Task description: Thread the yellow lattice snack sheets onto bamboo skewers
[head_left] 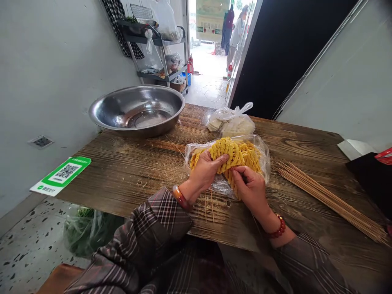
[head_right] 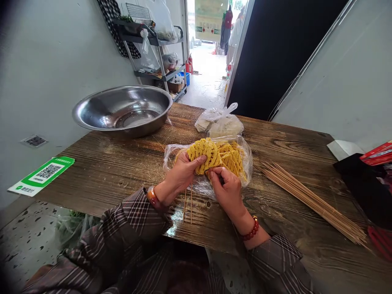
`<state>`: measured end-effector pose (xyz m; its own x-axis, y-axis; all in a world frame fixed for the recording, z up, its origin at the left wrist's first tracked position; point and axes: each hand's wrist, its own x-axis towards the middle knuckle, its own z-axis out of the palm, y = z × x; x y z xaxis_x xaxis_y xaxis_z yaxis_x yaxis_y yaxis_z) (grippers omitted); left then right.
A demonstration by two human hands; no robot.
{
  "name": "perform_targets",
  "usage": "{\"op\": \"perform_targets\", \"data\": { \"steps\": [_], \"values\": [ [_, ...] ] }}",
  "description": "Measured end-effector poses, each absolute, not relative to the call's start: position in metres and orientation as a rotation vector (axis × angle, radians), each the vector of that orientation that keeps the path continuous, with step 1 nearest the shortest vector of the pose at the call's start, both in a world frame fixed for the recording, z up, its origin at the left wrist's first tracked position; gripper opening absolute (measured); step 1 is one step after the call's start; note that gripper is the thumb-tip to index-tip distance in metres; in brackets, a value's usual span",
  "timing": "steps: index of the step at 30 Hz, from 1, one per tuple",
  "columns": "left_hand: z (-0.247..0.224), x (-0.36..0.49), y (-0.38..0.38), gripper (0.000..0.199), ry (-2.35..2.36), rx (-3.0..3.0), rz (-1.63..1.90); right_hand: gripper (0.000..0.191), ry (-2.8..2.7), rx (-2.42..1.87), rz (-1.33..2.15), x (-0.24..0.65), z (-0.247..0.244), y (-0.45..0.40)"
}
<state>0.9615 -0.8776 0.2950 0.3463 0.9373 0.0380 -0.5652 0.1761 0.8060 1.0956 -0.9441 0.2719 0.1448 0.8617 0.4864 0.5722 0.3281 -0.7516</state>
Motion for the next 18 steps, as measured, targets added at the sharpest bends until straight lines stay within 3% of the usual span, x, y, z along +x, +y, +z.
{"op": "perform_targets", "data": {
  "steps": [18],
  "values": [
    [0.3028,0.9563,-0.8734,0.037,0.507,0.759,1.17,0.018,-1.569,-1.321,0.502,1.0984,0.2747,-0.9427]
  ]
}}
